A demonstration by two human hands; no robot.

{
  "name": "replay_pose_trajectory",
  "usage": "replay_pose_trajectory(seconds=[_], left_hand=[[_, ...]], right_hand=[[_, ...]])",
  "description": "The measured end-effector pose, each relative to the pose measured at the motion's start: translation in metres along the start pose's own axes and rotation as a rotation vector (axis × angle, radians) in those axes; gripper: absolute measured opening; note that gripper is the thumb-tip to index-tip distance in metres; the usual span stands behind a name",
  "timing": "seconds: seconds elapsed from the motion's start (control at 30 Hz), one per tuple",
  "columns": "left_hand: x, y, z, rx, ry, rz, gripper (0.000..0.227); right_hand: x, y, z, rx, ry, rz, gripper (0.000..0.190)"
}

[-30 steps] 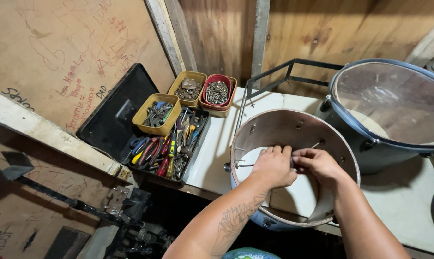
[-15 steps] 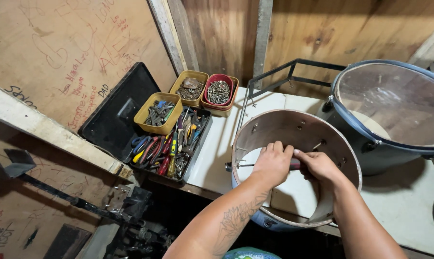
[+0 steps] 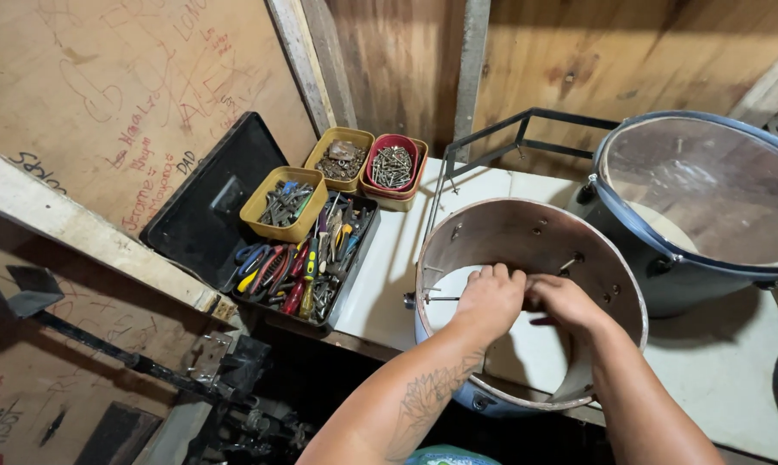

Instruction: The person uses a screwdriver to tighten bolts on a drum shell. They then select bolts and washers from containers and insert them into the drum shell, securing them with the screwdriver.

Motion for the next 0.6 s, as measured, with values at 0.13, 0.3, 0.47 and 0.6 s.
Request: replay_pose_trajectory(seconds=[0.13, 0.3, 0.47, 0.6], left_hand=[[-0.007, 0.036, -0.005, -0.051, -0.056, -0.191, 0.009], [-0.015, 0.069, 0.008, 0.119, 0.113, 0.429, 0.021], [-0.001, 0.07, 0.032, 0.102, 0.152, 0.541, 0.024], [0.006, 0.058, 0.043, 0.071, 0.131, 0.623, 0.023]], right_hand=[[0.009, 0.008, 0.01, 0.375, -0.077, 0.006, 0.069], [0.002, 0.007, 0.007, 0.208, 0.031, -0.076, 0.035], [0.002, 0.002, 0.006, 0.043, 0.056, -0.038, 0.032], [0.001, 0.002, 0.009, -0.101, 0.104, 0.026, 0.04]])
Point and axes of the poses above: each hand's wrist, its own x-axis away from the middle knuckle, its own y-axis out of the back of the hand, z = x × y, the point moved 5 cm from there along -x, towards the middle knuckle, and after that the axes turned 5 degrees about y, right-handed, at the moved point
